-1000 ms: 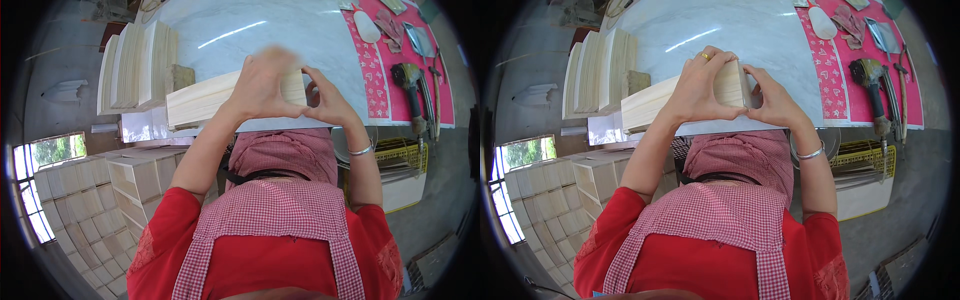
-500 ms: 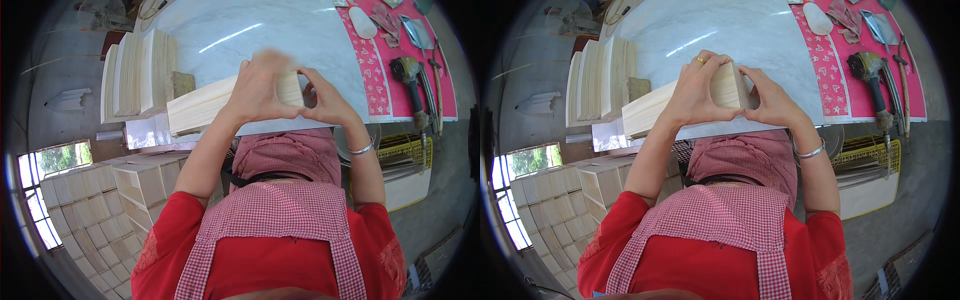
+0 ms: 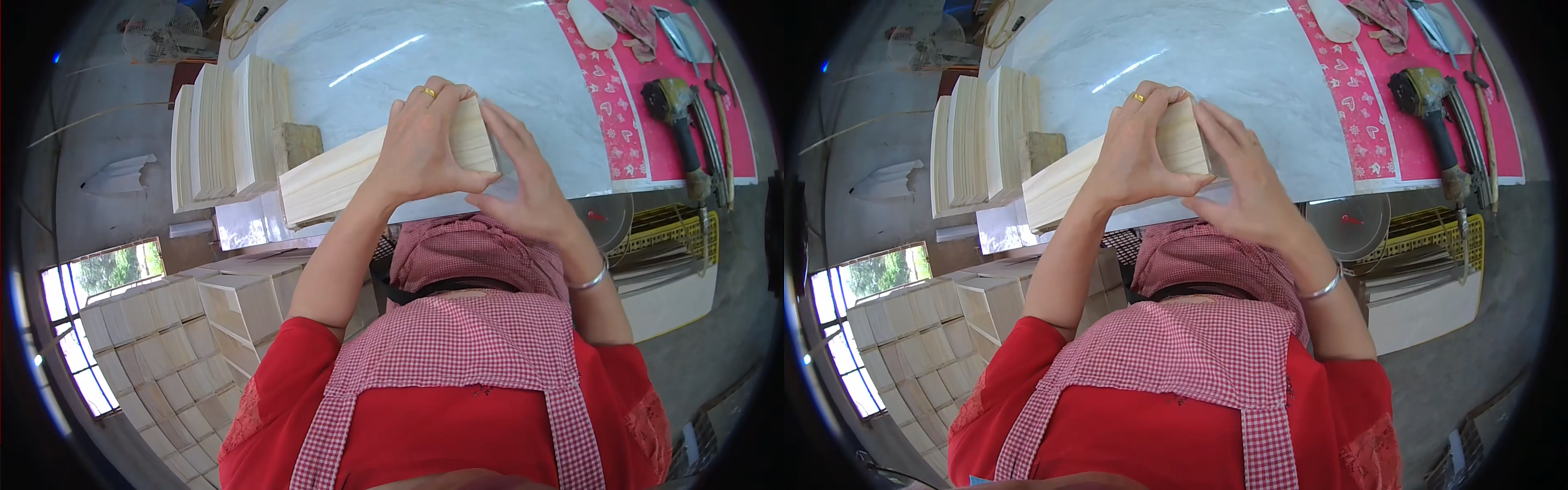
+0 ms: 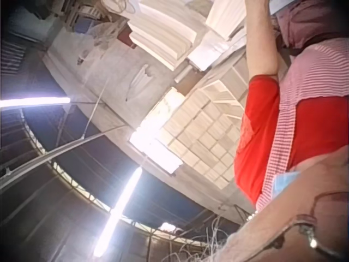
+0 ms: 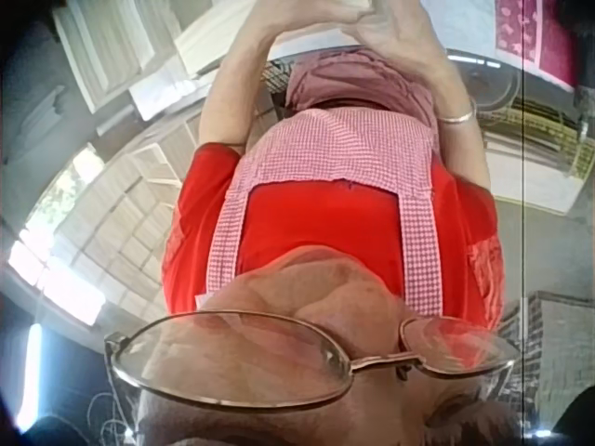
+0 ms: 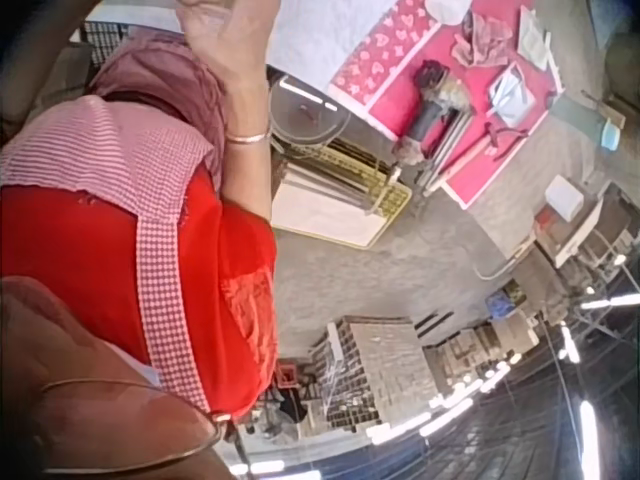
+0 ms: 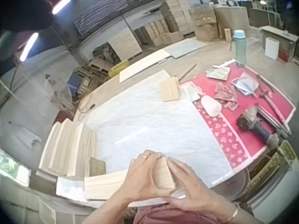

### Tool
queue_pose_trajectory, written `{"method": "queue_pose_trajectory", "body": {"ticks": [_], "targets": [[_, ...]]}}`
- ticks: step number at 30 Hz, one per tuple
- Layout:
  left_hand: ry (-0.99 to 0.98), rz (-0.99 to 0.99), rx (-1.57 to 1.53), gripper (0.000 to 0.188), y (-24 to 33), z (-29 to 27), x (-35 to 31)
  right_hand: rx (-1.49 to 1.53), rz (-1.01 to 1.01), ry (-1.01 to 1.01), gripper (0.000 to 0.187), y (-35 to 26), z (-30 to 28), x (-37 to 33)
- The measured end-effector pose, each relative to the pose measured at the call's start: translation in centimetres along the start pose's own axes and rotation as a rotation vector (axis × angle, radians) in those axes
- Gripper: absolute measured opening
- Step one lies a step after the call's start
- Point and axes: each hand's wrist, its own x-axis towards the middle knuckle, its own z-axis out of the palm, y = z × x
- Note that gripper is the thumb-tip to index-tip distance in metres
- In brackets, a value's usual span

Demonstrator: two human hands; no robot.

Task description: Assemble wooden boxes by applying glue and using a pneumatic stapler.

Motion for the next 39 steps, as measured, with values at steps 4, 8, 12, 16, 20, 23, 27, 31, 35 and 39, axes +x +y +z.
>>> {"method": "queue_pose_trajectory", "body": {"ticks": [4,8,12,16,20,23,27,31,35,39], "targets": [[-0.002,-0.002,0.019,0.085,0.1,-0.1,0.1,0.075,0.087,0.042,0.09,-2.2,0.6,-2.9],[0.012,0.017,-0.004,0.083,-0.2,0.1,0.2,0.104,0.098,0.051,0.083,-2.9,0.4,-4.4],[0.017,0.022,-0.006,0.082,-0.1,0.2,0.2,0.161,0.131,0.117,0.076,-3.2,0.9,-4.7],[0.022,0.026,0.01,0.081,0.1,0.3,0.4,0.143,0.129,0.158,0.071,-2.9,1.2,-4.5],[0.034,0.041,0.003,0.082,-0.2,0.4,0.4,0.144,0.129,0.166,0.068,-3.0,1.1,-4.3],[0.031,0.044,0.01,0.082,-0.2,0.3,0.4,0.122,0.15,0.148,0.071,-3.2,1.2,-4.3],[0.029,0.035,0.01,0.083,-0.4,0.2,0.1,0.035,0.111,0.116,0.069,-2.6,1.1,-4.1],[-0.01,0.005,-0.014,0.086,-0.1,0.1,0.1,0.113,0.023,0.205,0.07,-0.7,0.2,-2.0],[-0.025,-0.008,-0.038,0.087,-0.1,0.5,0.2,0.177,0.085,0.128,0.071,-0.6,0.6,0.1],[-0.018,-0.011,-0.041,0.086,-0.1,0.4,0.4,0.062,-0.079,0.188,0.076,-1.4,0.9,-1.1]]}}
